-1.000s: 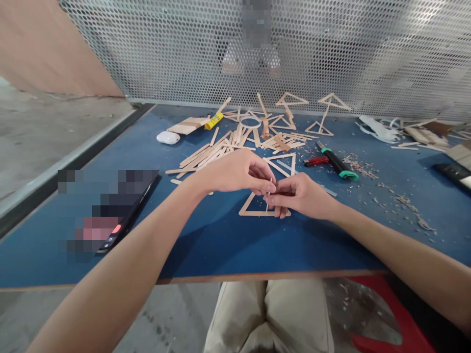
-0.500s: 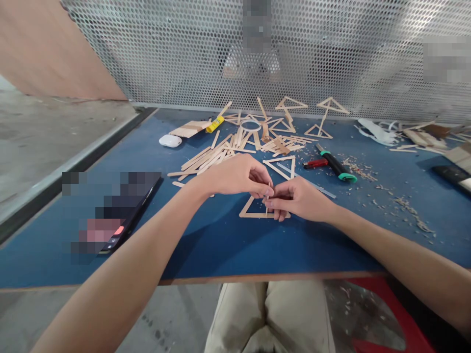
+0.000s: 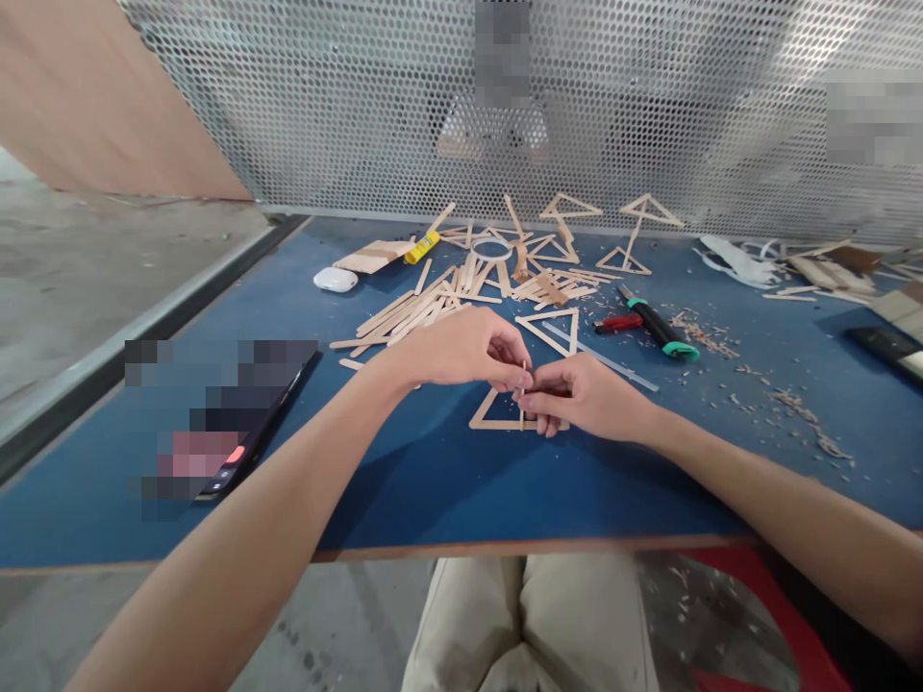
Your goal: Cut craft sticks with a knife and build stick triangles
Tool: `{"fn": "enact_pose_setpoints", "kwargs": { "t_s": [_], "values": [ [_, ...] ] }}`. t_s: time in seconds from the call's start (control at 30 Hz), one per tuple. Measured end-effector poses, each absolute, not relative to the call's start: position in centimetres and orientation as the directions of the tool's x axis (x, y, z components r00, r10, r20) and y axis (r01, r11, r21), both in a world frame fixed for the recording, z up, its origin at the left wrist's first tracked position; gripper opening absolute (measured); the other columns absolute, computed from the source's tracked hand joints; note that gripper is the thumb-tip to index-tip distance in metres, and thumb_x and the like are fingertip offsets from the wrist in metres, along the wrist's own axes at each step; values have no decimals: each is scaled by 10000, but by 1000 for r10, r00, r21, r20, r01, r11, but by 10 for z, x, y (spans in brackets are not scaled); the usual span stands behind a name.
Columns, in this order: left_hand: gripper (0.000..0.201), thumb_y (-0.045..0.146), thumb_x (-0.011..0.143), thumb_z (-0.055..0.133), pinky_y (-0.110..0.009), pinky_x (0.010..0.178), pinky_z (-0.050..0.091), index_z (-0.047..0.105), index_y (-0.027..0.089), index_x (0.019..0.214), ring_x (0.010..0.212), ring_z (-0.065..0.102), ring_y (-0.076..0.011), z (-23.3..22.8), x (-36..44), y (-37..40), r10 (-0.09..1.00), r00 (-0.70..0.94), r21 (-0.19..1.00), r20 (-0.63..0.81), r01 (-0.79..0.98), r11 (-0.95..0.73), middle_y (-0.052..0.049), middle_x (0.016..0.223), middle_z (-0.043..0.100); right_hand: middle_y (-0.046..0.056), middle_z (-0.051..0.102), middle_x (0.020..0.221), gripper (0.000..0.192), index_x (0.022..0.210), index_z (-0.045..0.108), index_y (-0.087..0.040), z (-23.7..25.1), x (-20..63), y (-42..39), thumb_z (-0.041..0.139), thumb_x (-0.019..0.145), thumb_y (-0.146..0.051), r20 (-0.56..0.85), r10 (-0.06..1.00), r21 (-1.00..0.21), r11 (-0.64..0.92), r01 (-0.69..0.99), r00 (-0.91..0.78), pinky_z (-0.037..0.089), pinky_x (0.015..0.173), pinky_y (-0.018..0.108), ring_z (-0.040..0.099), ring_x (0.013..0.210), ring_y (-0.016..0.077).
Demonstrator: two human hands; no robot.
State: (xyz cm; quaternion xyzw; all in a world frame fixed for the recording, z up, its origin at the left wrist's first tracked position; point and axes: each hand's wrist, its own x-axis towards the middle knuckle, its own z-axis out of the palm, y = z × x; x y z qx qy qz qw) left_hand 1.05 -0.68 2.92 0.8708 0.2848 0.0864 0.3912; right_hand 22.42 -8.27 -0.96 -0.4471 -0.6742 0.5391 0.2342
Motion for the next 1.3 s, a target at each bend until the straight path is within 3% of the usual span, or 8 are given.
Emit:
{"fn": "enact_pose_setpoints", "kwargs": {
  "t_s": [0.3, 0.7, 1.0, 1.2, 1.3],
  "values": [
    [231, 389, 840, 723, -246, 663, 517, 752, 190, 953, 761, 734, -164, 26, 10, -5, 553, 828, 761, -90, 416, -499, -48, 849, 782, 34, 725, 725, 252, 924, 725, -164, -7, 223, -84, 681, 921, -412, -172, 859, -926, 27, 377, -482, 570, 584, 214, 691, 599, 120],
    [229, 387, 824, 733, -245, 719, 525, 756, 189, 936, 824, 729, -162, 31, 11, -9, 572, 817, 717, -76, 444, -538, -31, 893, 782, 19, 726, 723, 240, 944, 722, -165, -11, 225, -83, 661, 931, -397, -135, 858, -924, 72, 376, -495, 563, 563, 183, 701, 600, 114],
    [385, 492, 794, 754, -252, 716, 513, 744, 185, 1025, 826, 711, -160, 31, 12, -9, 595, 800, 693, -76, 472, -545, -46, 914, 775, 21, 718, 709, 268, 917, 719, -163, -11, 226, -81, 716, 885, -429, -115, 848, -942, 71, 327, -517, 569, 549, 190, 706, 593, 124],
    [404, 559, 912, 595, -262, 619, 415, 730, 181, 951, 686, 620, -130, 34, 13, -10, 657, 753, 588, 42, 513, -626, -37, 817, 731, 11, 706, 657, 377, 1058, 631, -173, -12, 225, -80, 780, 831, -436, -137, 880, -946, 19, 323, -454, 568, 487, 249, 697, 519, 173],
    [385, 515, 948, 546, -264, 594, 370, 706, 174, 867, 624, 559, -115, 36, 12, -10, 702, 695, 515, 155, 550, -658, -20, 736, 693, -6, 682, 643, 358, 1073, 598, -195, -7, 228, -80, 732, 872, -459, -73, 919, -944, 62, 323, -389, 524, 425, 259, 645, 452, 160]
  ]
}}
